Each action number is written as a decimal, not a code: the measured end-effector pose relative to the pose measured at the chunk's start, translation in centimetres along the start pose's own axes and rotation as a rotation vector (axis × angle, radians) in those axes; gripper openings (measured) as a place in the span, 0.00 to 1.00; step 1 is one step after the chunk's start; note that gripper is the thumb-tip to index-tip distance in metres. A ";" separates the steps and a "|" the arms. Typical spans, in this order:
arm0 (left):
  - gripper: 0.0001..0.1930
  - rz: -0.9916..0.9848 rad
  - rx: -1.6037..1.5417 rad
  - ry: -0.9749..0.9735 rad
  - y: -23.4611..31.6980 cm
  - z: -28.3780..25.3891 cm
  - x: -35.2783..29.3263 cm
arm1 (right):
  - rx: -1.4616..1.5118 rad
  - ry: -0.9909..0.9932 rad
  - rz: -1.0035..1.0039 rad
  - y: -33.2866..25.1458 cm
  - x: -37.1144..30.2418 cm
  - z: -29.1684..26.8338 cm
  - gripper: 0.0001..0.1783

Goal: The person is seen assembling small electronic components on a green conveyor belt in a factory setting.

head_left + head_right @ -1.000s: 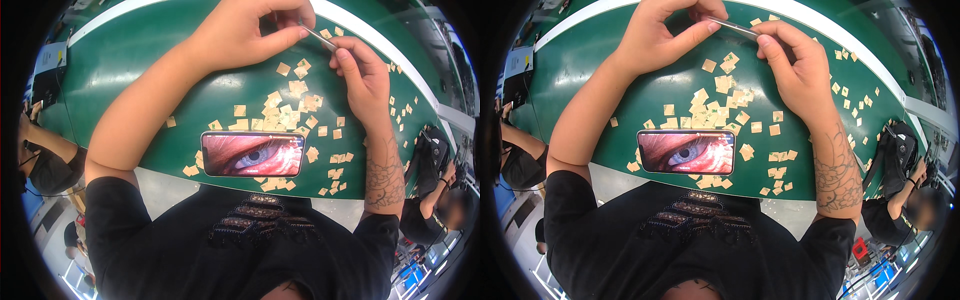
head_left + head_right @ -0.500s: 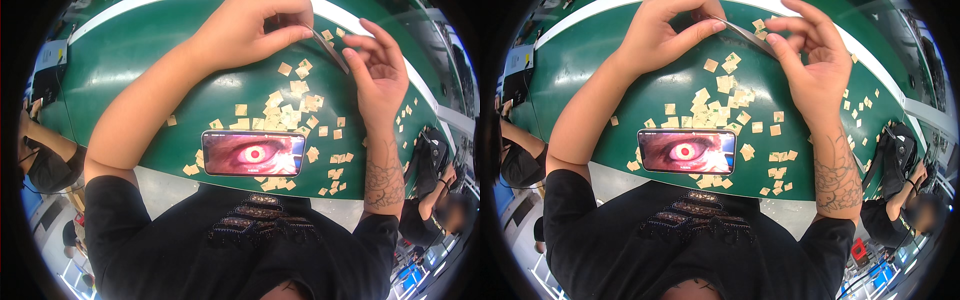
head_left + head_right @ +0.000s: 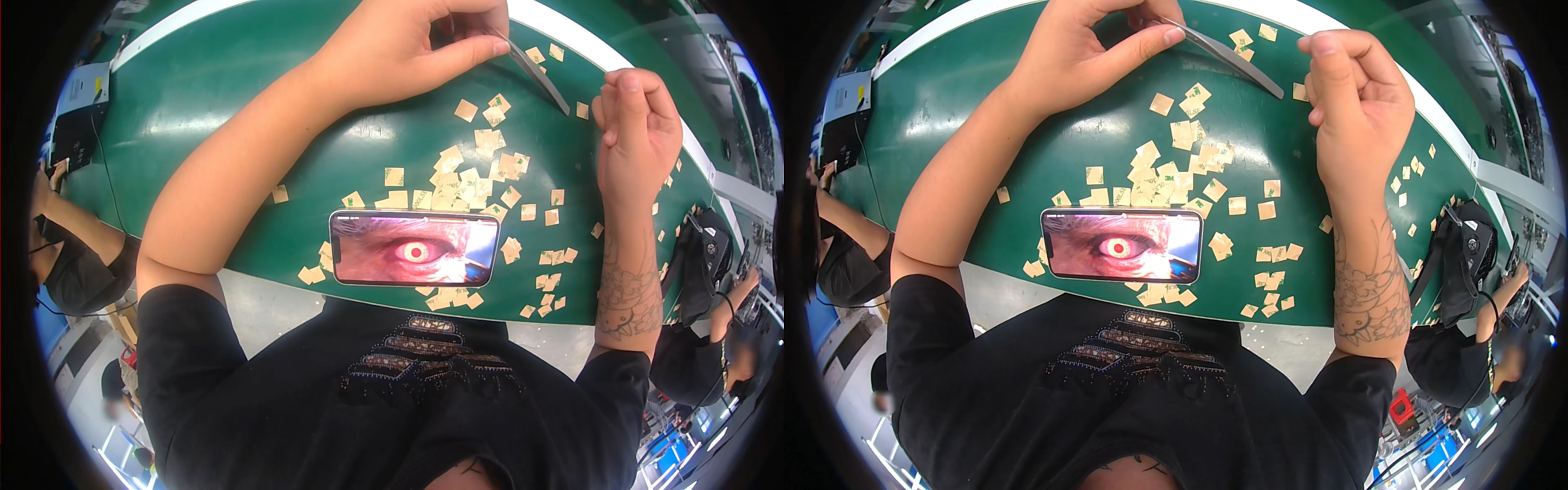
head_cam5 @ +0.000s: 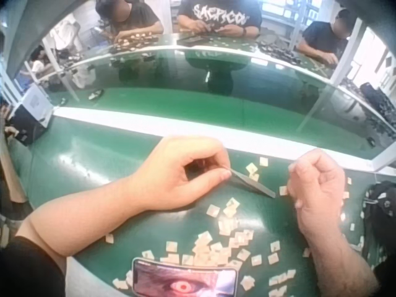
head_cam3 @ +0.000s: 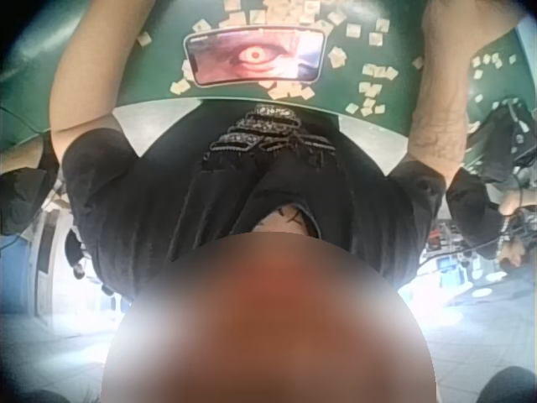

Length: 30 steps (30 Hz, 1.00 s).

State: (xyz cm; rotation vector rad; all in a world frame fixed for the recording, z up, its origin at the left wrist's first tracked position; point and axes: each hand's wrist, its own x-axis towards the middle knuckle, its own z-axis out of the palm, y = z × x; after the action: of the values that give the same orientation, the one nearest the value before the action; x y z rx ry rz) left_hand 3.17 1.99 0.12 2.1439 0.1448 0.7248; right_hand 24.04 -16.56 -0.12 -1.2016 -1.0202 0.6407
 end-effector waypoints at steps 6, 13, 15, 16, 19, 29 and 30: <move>0.03 0.006 -0.051 0.012 -0.4 0.1 0.0 | -0.160 0.098 0.019 0.3 0.2 0.5 0.09; 0.04 0.019 -0.050 0.013 -0.4 0.0 0.1 | -0.156 -0.030 0.016 0.4 0.1 1.5 0.15; 0.04 0.029 -0.051 0.017 -0.1 0.0 -0.1 | -0.221 -0.044 -0.005 0.3 -0.2 1.7 0.20; 0.04 0.023 -0.056 0.024 -0.1 -0.1 -0.1 | -0.233 -0.049 -0.006 0.1 -0.2 2.2 0.21; 0.07 0.065 0.092 -0.023 0.5 -0.5 -0.6 | -0.298 -0.087 0.023 -0.2 -0.8 2.2 0.26; 0.05 0.210 -0.012 0.155 0.7 0.0 -0.1 | -0.234 -0.132 0.085 0.3 -0.3 1.7 0.12; 0.05 0.222 -0.025 0.163 0.7 0.1 -0.2 | -0.250 -0.137 0.086 0.4 -0.3 1.6 0.12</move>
State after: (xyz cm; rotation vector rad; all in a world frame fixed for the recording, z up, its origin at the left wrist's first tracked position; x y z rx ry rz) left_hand 2.99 1.42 0.48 2.0961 -0.0171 1.0257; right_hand 22.53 -15.98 -0.53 -1.4417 -1.1949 0.6843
